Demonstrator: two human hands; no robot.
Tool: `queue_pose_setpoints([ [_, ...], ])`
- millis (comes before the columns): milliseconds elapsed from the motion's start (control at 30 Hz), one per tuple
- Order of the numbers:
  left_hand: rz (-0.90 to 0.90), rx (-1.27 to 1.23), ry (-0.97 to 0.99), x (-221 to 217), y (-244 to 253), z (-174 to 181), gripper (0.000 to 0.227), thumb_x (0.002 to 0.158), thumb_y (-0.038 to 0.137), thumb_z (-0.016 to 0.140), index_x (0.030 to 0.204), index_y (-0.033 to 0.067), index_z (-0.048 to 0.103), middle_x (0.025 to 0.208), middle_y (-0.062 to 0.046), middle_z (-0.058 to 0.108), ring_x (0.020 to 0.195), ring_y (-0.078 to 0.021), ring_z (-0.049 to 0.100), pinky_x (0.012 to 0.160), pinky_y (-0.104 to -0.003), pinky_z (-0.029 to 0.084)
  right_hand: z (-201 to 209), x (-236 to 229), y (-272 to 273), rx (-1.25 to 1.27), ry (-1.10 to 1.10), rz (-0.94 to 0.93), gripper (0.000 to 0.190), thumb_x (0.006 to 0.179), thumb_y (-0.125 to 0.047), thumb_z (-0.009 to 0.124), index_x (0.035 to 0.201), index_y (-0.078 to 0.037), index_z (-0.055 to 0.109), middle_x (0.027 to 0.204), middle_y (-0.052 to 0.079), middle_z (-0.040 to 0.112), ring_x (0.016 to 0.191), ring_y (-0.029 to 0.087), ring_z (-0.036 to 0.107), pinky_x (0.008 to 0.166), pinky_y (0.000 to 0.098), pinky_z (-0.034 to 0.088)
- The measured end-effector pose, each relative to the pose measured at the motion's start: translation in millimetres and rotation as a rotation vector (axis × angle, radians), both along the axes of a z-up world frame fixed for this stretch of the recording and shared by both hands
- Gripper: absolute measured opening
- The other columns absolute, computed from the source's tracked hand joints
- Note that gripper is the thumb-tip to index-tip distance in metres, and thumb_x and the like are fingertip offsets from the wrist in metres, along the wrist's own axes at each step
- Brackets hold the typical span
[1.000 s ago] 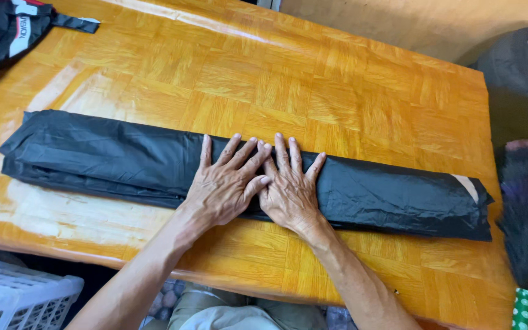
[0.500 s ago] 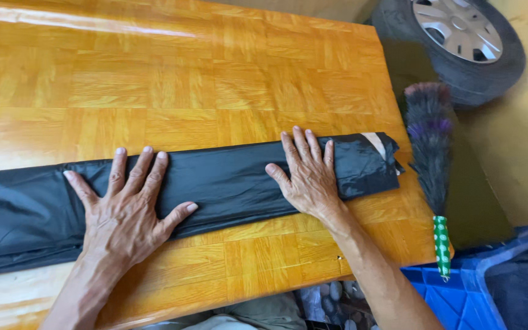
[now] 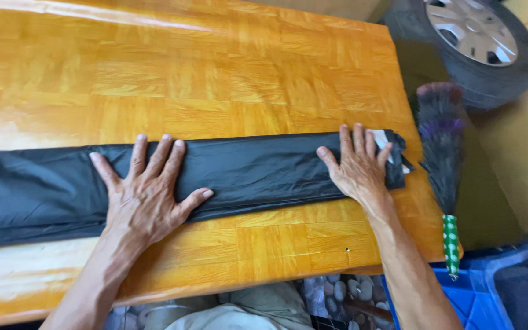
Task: The person folds a black garment on a wooden table, smoothing it by hand and then repeatedly folding it into a small rectangular shape before tucking it into a small black pouch.
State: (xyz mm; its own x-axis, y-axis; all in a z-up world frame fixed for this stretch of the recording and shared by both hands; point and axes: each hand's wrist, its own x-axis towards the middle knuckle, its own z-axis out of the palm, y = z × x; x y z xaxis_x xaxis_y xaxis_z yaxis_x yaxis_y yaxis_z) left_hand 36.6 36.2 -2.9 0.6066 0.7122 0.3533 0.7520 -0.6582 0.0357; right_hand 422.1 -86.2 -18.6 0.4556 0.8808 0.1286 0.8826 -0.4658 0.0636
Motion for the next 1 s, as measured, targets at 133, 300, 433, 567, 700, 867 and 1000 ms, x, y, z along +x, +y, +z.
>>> queue_pose_setpoints([
  [133, -0.024, -0.011, -0.042, -2.7, 1.5, -4.8, 0.093, 0.087, 0.082, 0.039, 0.154, 0.0187, 0.045, 0.160, -0.001, 0.044, 0.150, -0.0336, 0.034, 0.099, -0.089, 0.018, 25.9, -67.6, 18.5, 0.254, -0.172, 0.191, 0.083, 0.104, -0.062, 0.037, 0.155, 0.002, 0.042, 0.161, 0.034, 0.034, 0.150, 0.052, 0.027, 0.106, 0.0830, 0.012],
  [300, 0.010, -0.160, -0.008, -1.2, -0.9, 3.0, 0.093, 0.087, 0.081, 0.041, 0.157, 0.0200, 0.040, 0.163, -0.002, 0.039, 0.153, -0.0348, 0.025, 0.105, -0.088, 0.006, 13.1, -180.1, 74.0, 0.189, 0.184, 0.564, 0.067, 0.107, -0.050, 0.037, 0.156, -0.004, 0.038, 0.165, 0.025, 0.028, 0.151, 0.043, 0.029, 0.112, 0.0779, 0.013],
  [433, 0.057, -0.249, -0.049, -2.6, -2.3, 1.2, 0.075, 0.098, 0.068, 0.034, 0.157, 0.0226, 0.040, 0.163, -0.003, 0.039, 0.155, -0.0362, 0.020, 0.107, -0.088, -0.002, 1.0, -196.7, 86.3, 0.094, 0.216, 0.612, 0.064, 0.109, -0.052, 0.032, 0.162, -0.017, 0.031, 0.164, 0.021, 0.030, 0.151, 0.042, 0.026, 0.115, 0.0777, 0.007],
  [567, 0.178, -0.220, -0.084, -12.5, -2.1, -0.9, 0.071, 0.102, 0.063, 0.034, 0.156, 0.0187, 0.043, 0.163, -0.006, 0.040, 0.155, -0.0409, 0.020, 0.107, -0.088, -0.002, -0.7, -196.7, 83.4, 0.099, 0.181, 0.613, 0.067, 0.106, -0.058, 0.035, 0.162, -0.022, 0.033, 0.163, 0.018, 0.032, 0.152, 0.039, 0.026, 0.116, 0.0750, 0.008],
  [700, 0.308, -0.240, -0.102, -36.2, 2.9, 3.3, 0.076, 0.100, 0.068, 0.035, 0.158, 0.0192, 0.041, 0.164, -0.009, 0.038, 0.155, -0.0438, 0.018, 0.107, -0.088, 0.000, -5.0, -196.2, 85.1, 0.101, 0.184, 0.598, 0.075, 0.101, -0.068, 0.036, 0.161, -0.023, 0.034, 0.164, 0.016, 0.032, 0.152, 0.038, 0.026, 0.117, 0.0754, 0.008],
  [867, 0.396, -0.193, -0.039, -62.5, 13.0, 9.9, 0.074, 0.100, 0.068, 0.033, 0.157, 0.0221, 0.043, 0.162, -0.006, 0.042, 0.155, -0.0418, 0.021, 0.107, -0.087, -0.001, 2.2, -199.2, 85.6, 0.090, 0.154, 0.560, 0.075, 0.102, -0.068, 0.036, 0.161, -0.022, 0.035, 0.164, 0.017, 0.033, 0.152, 0.038, 0.028, 0.119, 0.0736, 0.008],
  [1000, 0.419, -0.193, 0.027, -79.4, 17.6, 4.3, 0.074, 0.101, 0.068, 0.031, 0.160, 0.0249, 0.039, 0.165, -0.005, 0.039, 0.157, -0.0380, 0.020, 0.109, -0.085, -0.002, 10.6, -202.9, 81.1, 0.041, 0.207, 0.540, 0.076, 0.101, -0.069, 0.036, 0.161, -0.022, 0.035, 0.164, 0.017, 0.032, 0.152, 0.039, 0.026, 0.118, 0.0744, 0.008],
])
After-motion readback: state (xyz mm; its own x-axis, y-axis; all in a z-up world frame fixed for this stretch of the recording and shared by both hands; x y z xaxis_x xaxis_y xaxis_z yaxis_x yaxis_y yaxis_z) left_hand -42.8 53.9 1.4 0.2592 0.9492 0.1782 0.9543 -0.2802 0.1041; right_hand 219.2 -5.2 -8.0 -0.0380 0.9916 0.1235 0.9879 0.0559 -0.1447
